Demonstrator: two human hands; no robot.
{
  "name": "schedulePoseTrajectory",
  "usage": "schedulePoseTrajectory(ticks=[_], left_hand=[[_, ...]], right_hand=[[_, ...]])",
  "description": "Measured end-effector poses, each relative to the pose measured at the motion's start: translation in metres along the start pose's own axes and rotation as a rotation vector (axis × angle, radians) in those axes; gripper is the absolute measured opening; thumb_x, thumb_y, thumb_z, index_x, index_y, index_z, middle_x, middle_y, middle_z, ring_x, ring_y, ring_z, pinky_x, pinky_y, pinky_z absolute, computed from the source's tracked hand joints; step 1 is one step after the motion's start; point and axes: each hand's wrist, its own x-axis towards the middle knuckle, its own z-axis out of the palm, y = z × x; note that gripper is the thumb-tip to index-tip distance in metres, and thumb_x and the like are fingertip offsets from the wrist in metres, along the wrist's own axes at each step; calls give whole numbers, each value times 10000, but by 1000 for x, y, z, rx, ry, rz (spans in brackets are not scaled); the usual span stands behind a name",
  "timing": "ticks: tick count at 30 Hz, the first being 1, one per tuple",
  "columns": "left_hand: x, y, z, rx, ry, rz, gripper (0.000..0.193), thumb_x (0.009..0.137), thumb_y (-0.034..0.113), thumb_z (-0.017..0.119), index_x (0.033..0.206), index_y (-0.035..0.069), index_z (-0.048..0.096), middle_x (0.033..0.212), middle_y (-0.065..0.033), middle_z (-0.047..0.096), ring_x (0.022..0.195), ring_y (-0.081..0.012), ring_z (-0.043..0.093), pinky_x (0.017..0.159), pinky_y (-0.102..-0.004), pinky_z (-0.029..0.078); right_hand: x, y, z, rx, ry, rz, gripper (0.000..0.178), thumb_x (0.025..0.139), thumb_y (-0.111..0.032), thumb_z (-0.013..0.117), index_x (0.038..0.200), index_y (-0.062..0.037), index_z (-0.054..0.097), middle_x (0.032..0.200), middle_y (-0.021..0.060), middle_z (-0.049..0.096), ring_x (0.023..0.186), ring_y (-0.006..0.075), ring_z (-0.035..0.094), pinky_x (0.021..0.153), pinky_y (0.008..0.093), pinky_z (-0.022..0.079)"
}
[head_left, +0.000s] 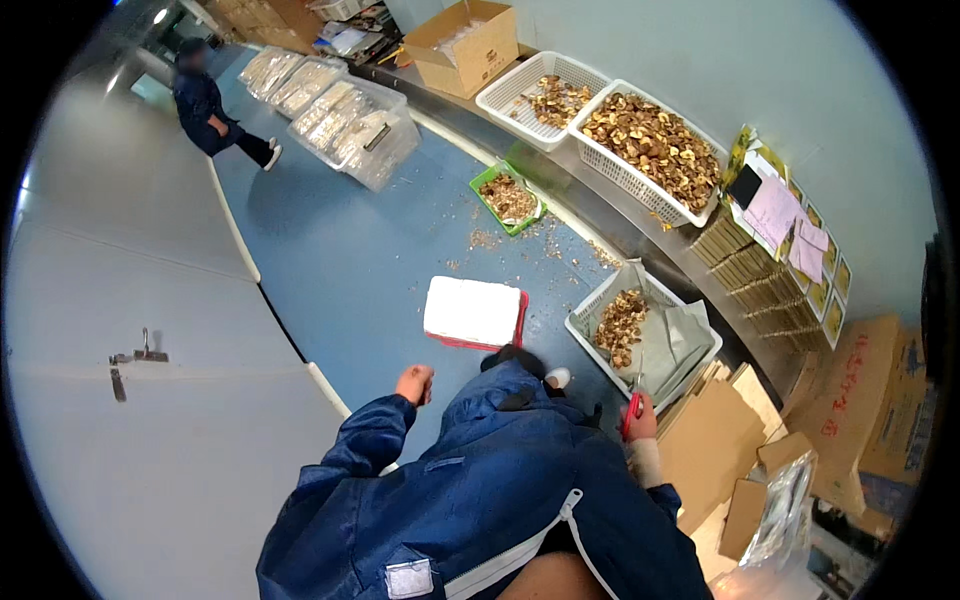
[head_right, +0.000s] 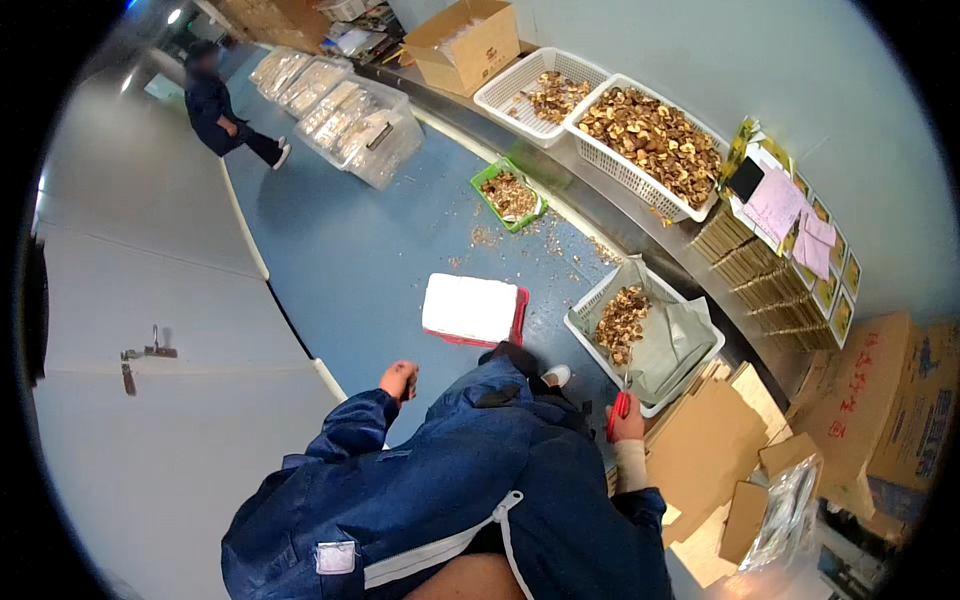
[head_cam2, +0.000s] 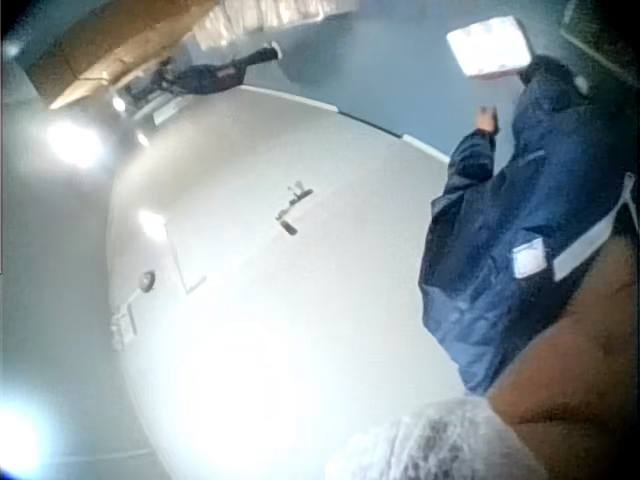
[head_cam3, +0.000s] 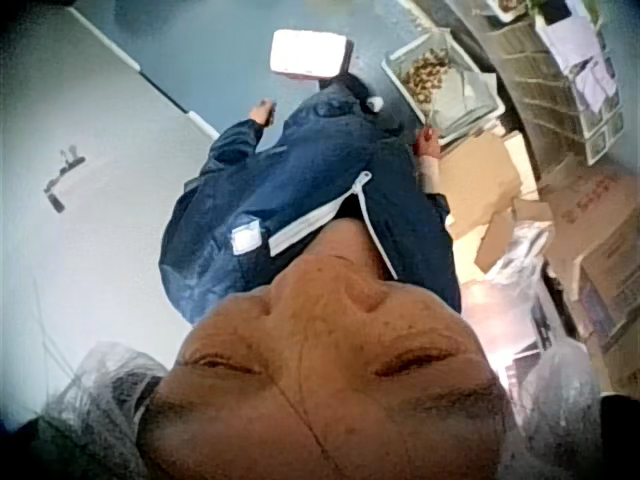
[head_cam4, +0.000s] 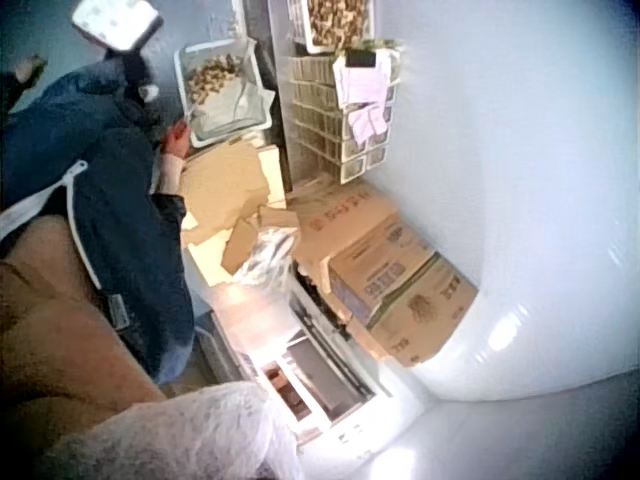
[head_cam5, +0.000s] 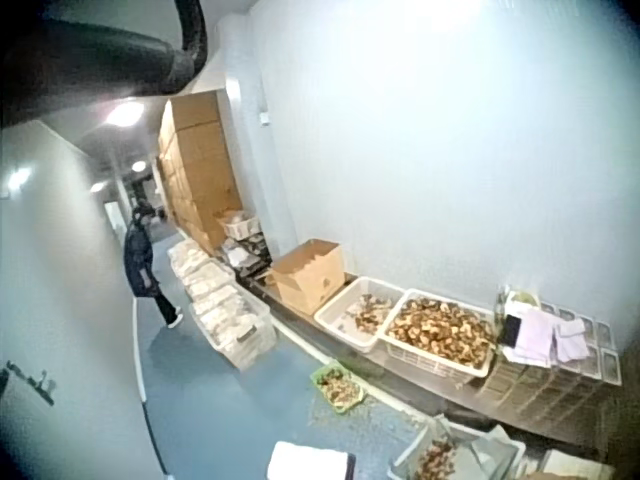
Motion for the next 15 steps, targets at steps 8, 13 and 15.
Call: schedulePoseTrajectory(ticks=[8,13,15], left_hand=[[-26,-99,-16,525,-28,6,196,860,195,485,985,60,553,895,-81,591,860,-207,555,783,-287,431],[-13,-47,-19,629,-201,-114,197,861,199,487,983,57,550,890,-80,589,851,-202,554,776,-284,432],[-7,-23,-14,685,-222,-136,198,861,200,487,982,56,550,888,-80,589,848,-200,553,774,-284,432]], right_hand=[[17,63,-5,-70,-11,-265,540,712,-118,679,1193,-80,436,1106,88,539,963,192,550,784,298,448],[30,14,-21,136,94,-99,585,721,-93,669,1226,-36,379,1015,90,535,835,165,555,724,270,457],[16,-40,-28,233,52,-36,581,729,-88,661,1230,-36,371,999,85,536,827,147,547,720,264,453]])
